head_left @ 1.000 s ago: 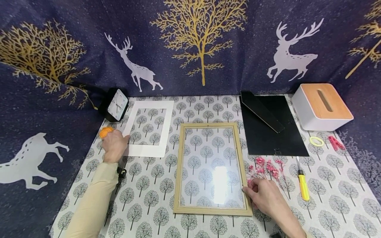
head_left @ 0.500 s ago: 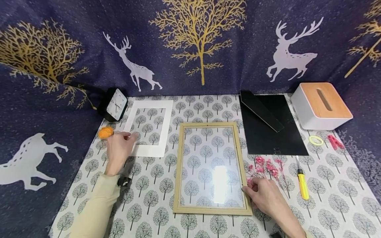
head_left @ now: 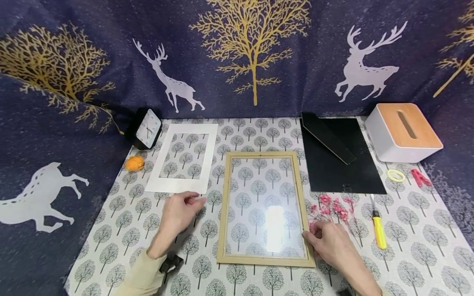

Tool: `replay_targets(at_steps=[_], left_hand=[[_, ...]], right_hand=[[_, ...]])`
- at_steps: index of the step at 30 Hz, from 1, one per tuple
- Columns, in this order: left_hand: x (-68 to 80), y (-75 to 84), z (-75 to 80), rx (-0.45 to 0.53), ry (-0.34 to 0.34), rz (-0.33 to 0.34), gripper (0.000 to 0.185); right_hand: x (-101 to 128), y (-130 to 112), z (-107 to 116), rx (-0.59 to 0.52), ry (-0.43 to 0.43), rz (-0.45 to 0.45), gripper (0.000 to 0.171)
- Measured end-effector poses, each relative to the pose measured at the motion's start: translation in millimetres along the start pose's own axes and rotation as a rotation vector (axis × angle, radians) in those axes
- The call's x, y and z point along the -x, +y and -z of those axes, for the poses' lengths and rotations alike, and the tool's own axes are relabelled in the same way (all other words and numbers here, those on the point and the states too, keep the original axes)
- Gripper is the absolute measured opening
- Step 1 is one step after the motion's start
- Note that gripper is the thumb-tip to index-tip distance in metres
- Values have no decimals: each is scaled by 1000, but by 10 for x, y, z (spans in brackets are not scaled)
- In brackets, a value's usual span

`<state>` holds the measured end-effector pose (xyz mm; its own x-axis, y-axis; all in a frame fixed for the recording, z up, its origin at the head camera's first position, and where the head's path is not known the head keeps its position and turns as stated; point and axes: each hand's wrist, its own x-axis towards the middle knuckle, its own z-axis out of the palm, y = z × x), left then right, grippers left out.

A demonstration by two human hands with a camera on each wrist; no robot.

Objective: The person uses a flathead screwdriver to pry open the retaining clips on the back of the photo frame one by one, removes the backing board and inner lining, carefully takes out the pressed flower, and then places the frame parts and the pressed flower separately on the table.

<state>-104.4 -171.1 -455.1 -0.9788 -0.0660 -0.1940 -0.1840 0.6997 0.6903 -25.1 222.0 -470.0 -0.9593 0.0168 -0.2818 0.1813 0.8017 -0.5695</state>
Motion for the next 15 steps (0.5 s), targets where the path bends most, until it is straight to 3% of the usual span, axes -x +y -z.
replay_targets(at_steps=[6, 11, 15], left_hand=[[263, 101, -240, 78, -178, 49, 34], [370, 129, -353, 50, -194, 8, 28], [414, 142, -403, 48, -218, -1, 35]], right_hand=[[7, 37, -24, 19, 2, 5, 28], [-38, 153, -108, 40, 43, 32, 31], [-63, 188, -137, 49, 43, 29, 32]])
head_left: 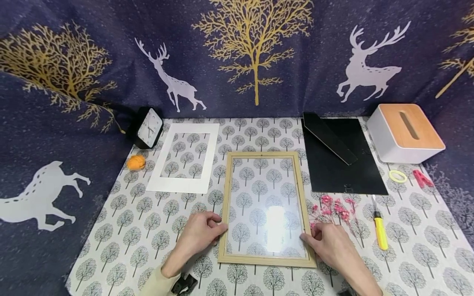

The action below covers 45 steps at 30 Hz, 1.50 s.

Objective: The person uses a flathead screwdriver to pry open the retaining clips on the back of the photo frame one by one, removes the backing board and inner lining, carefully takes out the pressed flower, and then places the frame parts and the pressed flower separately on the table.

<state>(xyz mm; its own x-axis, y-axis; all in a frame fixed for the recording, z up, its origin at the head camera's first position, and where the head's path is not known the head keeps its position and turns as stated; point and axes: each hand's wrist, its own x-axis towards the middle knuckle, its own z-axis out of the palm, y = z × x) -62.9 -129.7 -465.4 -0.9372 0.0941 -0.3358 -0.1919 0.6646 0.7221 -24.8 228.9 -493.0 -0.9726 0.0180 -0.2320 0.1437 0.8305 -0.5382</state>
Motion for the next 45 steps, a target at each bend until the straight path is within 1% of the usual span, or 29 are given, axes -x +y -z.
replay_targets(at_steps=[3, 5, 7, 10, 14, 18, 21, 23, 27, 30, 32, 34, 35, 37, 39, 41, 43, 45], left_hand=[[16, 10, -28, -10, -10, -1, 40], [22, 14, -44, -18, 0, -1, 41], [24, 13, -62, -22, 11, -1, 40], [24, 2, -86, -14, 25, 3, 41], [29, -35, -101, 7, 32, -2, 42], [53, -90, -100, 15, 43, -12, 42], [82, -132, -102, 38, 50, -17, 41], [104, -158, -102, 71, 52, -17, 40], [146, -200, -101, 136, 61, 0, 37], [176, -227, -108, 156, 91, 23, 33], [194, -249, -114, 247, 75, 57, 33], [202, -289, -123, 385, 28, 80, 37], [204, -309, -126, 467, -11, 98, 40], [204, -353, -134, 659, -112, 132, 48], [203, -388, -146, 809, -212, 151, 54], [207, -409, -161, 940, -294, 177, 58], [209, -419, -184, 1051, -349, 200, 60], [215, -420, -209, 1123, -368, 219, 58]], right_hand=[[7, -40, 22, 4, -19, -7, 32], [1, -49, 19, 21, -19, -7, 33], [-3, -52, 15, 44, -11, 15, 34], [-10, -83, 29, 63, -26, 22, 34], [14, -176, 93, 58, -71, 0, 29], [21, -191, 95, 47, -70, 5, 26], [15, -163, 65, 47, -45, 26, 25], [17, -157, 57, 45, -34, 39, 25], [35, -190, 89, 28, -46, 40, 24], [47, -216, 116, 21, -52, 38, 25], [53, -226, 128, 19, -50, 38, 25], [58, -232, 136, 18, -51, 30, 24], [61, -235, 140, 17, -53, 28, 23], [63, -241, 145, 14, -56, 23, 23], [68, -247, 149, 12, -60, 19, 22], [73, -251, 152, 10, -61, 22, 23], [76, -253, 151, 12, -60, 25, 25], [79, -255, 150, 12, -60, 28, 26]])
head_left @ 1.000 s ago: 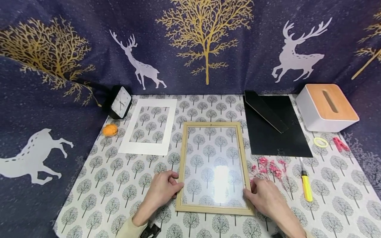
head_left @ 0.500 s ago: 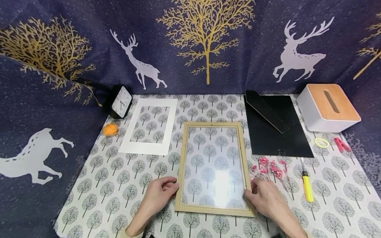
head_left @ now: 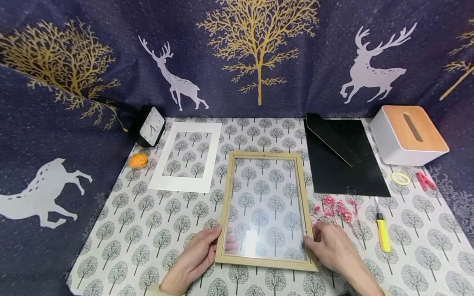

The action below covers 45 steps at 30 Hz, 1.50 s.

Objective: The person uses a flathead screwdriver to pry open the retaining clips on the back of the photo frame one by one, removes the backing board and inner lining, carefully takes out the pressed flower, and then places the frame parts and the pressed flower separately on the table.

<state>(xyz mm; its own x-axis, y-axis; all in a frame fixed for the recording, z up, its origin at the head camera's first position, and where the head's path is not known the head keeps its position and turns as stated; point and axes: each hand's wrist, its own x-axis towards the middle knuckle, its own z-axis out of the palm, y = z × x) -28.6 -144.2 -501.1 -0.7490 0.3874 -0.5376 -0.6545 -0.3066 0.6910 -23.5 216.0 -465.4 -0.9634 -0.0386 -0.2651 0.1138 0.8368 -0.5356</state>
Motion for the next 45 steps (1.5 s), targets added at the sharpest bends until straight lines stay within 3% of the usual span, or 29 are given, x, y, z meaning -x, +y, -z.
replay_targets(at_steps=[4, 10, 23, 29, 34, 45], left_hand=[[-8, -25, -24, 51, 3, 11, 52], [-18, -18, -30, 19, 37, -1, 54], [-39, -8, -47, 7, 48, 14, 54], [-27, -6, -59, 2, 70, 11, 55], [-20, -5, -74, -13, 81, 2, 56], [-32, -11, -74, -30, 60, -6, 56]], right_hand=[[3, 0, -6, 1, 4, 3, 28], [8, -11, -1, 20, -5, -2, 32], [212, -28, 84, -46, -30, -169, 38], [314, -4, 92, -174, -156, -232, 44], [364, 27, 89, -361, -297, -205, 45], [397, 23, 7, -574, -349, -155, 27]])
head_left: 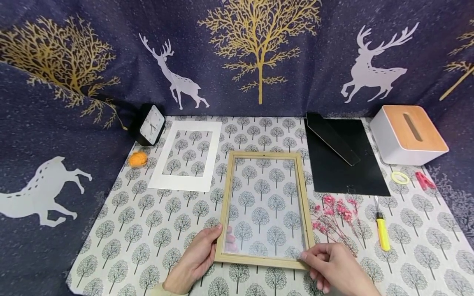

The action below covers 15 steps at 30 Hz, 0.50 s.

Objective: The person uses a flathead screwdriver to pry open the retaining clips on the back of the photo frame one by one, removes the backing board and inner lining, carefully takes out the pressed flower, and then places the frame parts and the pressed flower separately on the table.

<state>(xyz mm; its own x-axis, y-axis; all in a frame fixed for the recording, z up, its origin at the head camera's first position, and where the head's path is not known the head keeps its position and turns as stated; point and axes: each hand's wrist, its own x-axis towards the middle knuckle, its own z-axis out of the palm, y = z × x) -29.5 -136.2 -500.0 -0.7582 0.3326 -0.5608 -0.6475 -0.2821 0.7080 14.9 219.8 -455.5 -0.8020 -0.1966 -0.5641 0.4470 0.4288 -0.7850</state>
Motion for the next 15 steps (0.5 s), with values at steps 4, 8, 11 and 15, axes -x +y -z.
replay_targets(at_steps=[4, 8, 11, 15], left_hand=[[4, -5, 8, 17, -12, 5, 56], [7, -17, 17, 93, -60, 22, 53], [1, -24, 24, 160, -114, 39, 48], [-4, -20, 31, 204, -158, 64, 39]], right_hand=[[9, -9, -21, 110, 56, 46, 26], [4, -15, -35, 239, 137, 25, 38], [-1, -5, -31, 282, 165, 8, 49], [-1, 13, -29, 328, 190, 29, 54]])
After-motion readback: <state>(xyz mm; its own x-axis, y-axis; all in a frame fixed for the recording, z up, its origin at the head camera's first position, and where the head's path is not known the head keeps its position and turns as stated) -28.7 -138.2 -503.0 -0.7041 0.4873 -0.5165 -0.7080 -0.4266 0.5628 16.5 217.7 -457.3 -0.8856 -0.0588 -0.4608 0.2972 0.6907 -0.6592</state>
